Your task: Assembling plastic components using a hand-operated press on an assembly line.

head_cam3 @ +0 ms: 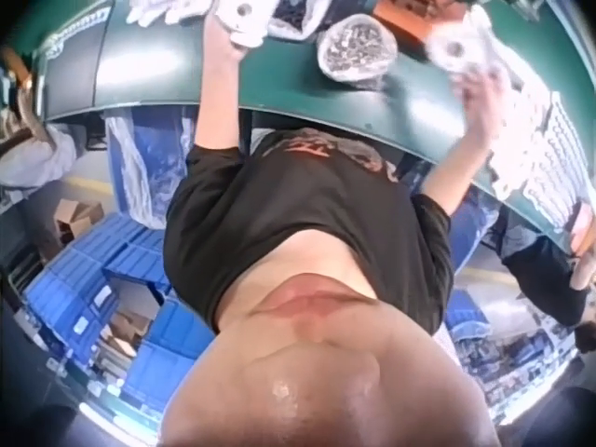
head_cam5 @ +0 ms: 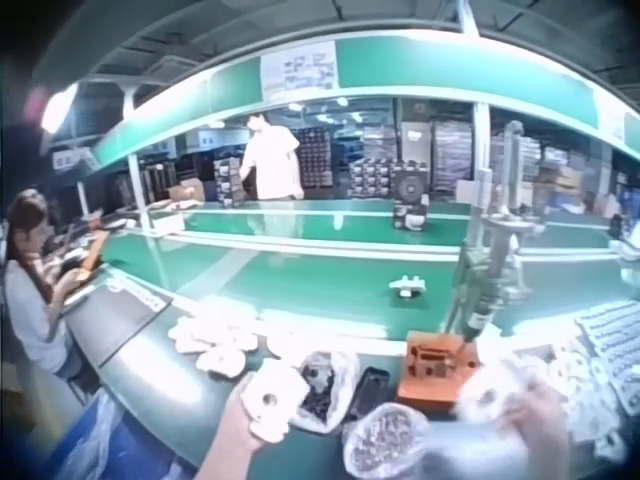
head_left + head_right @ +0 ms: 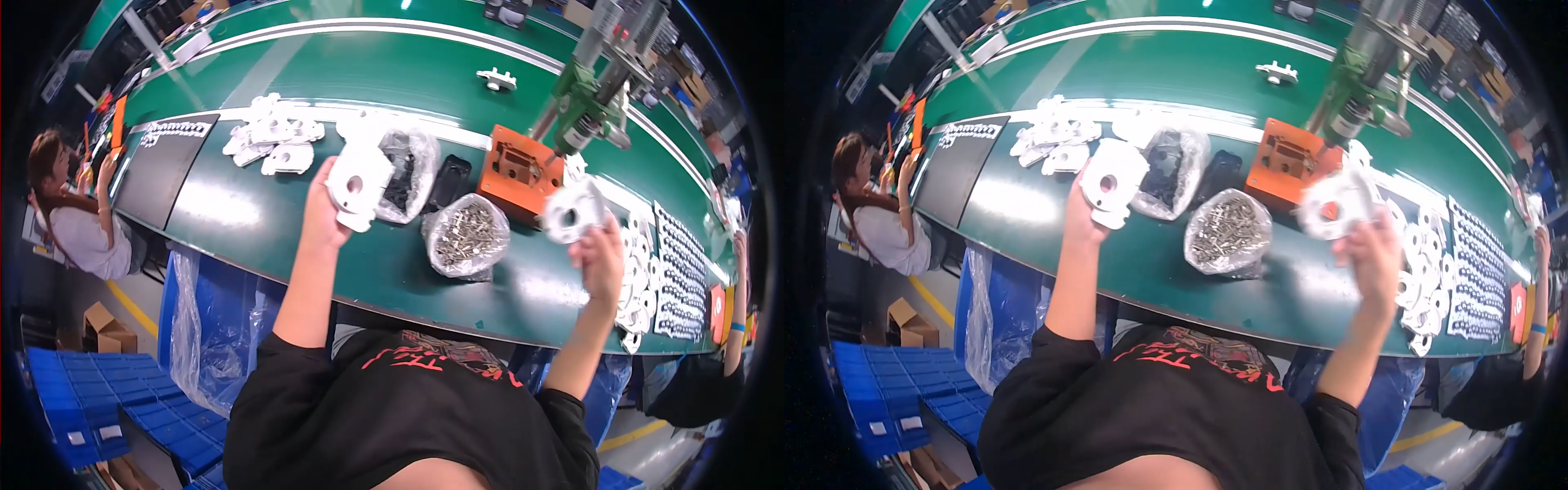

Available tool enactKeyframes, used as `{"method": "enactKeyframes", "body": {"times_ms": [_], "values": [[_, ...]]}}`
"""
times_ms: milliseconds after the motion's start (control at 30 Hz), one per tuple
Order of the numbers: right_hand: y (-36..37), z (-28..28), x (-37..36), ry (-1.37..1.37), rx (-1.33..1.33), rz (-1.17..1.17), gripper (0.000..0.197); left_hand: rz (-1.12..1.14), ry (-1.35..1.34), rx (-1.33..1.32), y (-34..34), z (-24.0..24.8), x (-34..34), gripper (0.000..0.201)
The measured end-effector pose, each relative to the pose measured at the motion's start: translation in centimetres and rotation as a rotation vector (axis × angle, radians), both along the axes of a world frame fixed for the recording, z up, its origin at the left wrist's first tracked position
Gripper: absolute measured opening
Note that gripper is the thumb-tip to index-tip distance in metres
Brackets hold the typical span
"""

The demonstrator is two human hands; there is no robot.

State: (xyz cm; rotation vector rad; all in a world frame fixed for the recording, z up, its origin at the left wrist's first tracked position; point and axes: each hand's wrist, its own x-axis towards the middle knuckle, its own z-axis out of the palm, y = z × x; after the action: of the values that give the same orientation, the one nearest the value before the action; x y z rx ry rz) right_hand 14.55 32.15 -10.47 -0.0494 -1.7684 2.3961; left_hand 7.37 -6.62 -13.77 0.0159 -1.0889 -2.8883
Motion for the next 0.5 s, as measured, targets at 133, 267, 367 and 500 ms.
{"method": "enactKeyframes", "body": {"times_ms": [133, 267, 367, 500], "values": [[-10.4, 1.4, -0.4, -0.086, -0.296, 0.51, 0.023, -0.15, 0.148, -0.066, 6.1, 1.4, 2.1, 0.013], [-13.9, 0.8, -1.4, -0.112, -0.315, 0.571, 0.041, -0.149, 0.254, -0.194, 7.9, 2.3, 3.7, 0.009], [-14.6, 0.5, -1.4, -0.072, -0.301, 0.573, 0.042, -0.161, 0.197, -0.221, 7.4, 2.8, 4.6, 0.007], [-14.6, 0.4, -0.5, -0.046, -0.156, 0.49, 0.048, -0.003, 0.367, -0.655, 7.6, 2.3, 5.4, 0.005]]}}
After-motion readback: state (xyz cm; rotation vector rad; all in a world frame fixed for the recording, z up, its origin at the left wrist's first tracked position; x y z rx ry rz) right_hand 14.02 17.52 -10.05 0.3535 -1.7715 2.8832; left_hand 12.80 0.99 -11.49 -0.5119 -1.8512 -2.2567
